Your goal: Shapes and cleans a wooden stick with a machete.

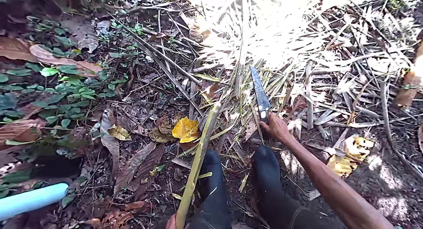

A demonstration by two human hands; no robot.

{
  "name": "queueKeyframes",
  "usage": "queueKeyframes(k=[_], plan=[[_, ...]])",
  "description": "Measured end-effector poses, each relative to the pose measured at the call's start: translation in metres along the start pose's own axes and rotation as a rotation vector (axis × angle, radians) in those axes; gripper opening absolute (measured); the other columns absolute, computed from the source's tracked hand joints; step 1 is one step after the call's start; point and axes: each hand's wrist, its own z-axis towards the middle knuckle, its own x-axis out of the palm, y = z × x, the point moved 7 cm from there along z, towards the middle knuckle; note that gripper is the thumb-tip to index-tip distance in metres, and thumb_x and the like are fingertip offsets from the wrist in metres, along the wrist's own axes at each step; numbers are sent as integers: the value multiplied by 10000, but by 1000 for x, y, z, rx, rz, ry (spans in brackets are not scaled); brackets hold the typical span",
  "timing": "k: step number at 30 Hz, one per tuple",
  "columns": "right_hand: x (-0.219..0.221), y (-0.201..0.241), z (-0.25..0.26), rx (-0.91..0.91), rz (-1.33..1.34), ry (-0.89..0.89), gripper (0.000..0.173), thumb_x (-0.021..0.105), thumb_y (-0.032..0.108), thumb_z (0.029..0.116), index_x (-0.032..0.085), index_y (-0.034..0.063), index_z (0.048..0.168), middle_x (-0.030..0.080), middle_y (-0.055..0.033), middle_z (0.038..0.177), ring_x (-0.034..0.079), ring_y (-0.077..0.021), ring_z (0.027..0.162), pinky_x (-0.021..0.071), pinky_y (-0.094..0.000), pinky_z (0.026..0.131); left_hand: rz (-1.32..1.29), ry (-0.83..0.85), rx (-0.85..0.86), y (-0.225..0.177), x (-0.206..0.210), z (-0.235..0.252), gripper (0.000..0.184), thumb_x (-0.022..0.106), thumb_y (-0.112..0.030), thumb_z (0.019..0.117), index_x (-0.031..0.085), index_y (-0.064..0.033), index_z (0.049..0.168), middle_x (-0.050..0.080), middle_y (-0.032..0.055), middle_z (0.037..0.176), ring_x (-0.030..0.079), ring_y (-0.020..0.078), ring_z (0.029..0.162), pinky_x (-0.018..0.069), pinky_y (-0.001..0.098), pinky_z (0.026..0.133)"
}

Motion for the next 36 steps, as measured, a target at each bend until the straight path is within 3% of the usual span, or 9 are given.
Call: queueKeyframes(k=[6, 10, 13, 17, 21, 24, 26, 30, 36], plan=[[-18, -7, 6, 56, 115, -48, 538, 764, 458, 875, 659, -37, 1058, 687, -266, 943, 683, -458, 907, 520, -678, 780, -110, 101, -90, -21, -26, -22, 584, 717, -129, 862, 527, 128, 1351, 624, 362, 1232, 631, 478, 1152, 469, 601, 1008], [-38, -27, 6, 135, 240, -152, 394, 668, 237, 957, 576, -69, 1187, 666, -316, 998, 676, -504, 904, 524, -689, 759, -158, 286, -131, -66, -70, -38, 620, 674, -137, 945, 440, 95, 1470, 593, 331, 1339, 586, 418, 1272, 416, 539, 1104], [-42, -47, 4, 188, 466, -188, 441, 447, 362, 1045, 595, -24, 1196, 645, -288, 990, 648, -442, 814, 504, -658, 701, -303, 66, 45, -81, -70, -20, 532, 744, -83, 770, 616, 56, 1267, 702, 239, 1021, 694, 351, 944, 538, 566, 868], [-83, -15, -43, -2, 412, -361, 646, 327, 528, 1093, 589, -8, 1340, 664, -306, 1091, 663, -479, 964, 488, -705, 867, -471, 154, 203, -139, -74, 22, 504, 755, -91, 737, 637, -17, 1221, 691, 108, 969, 676, 217, 861, 567, 460, 795], [-91, 5, -96, -301, 289, -487, 621, 395, 514, 1067, 598, -43, 1252, 650, -177, 834, 644, -279, 699, 546, -508, 666, -606, 327, 242, -197, -63, 62, 454, 753, -73, 748, 624, -41, 1182, 676, 85, 901, 662, 200, 703, 584, 407, 653], [-72, 25, -117, -453, 214, -341, 496, 509, 456, 1031, 626, -25, 1065, 588, -91, 689, 579, -201, 572, 500, -418, 532, -615, 383, 266, -222, -50, 75, 455, 737, -59, 742, 618, -37, 1181, 673, 88, 896, 652, 195, 681, 576, 394, 643], [-53, 37, -129, -503, 161, -232, 529, 546, 503, 1012, 646, -12, 1083, 628, -104, 713, 618, -239, 601, 532, -456, 555, -622, 407, 262, -224, -37, 78, 444, 732, -65, 740, 615, -38, 1167, 669, 88, 883, 648, 197, 679, 571, 402, 645], [-20, 62, -147, -587, -112, -62, 684, 370, 655, 1031, 651, 43, 1150, 687, -142, 844, 692, -326, 673, 548, -519, 552, -691, 419, 239, -217, -27, 85, 440, 727, -34, 741, 605, -14, 1163, 652, 84, 856, 622, 176, 634, 558, 364, 607], [-9, 63, -135, -591, -285, -153, 682, 363, 634, 1038, 664, 25, 1103, 669, -187, 842, 694, -380, 662, 547, -534, 524, -742, 440, 215, -215, -26, 87, 379, 716, -3, 733, 608, -20, 1096, 631, 55, 784, 601, 148, 580, 540, 321, 556]])
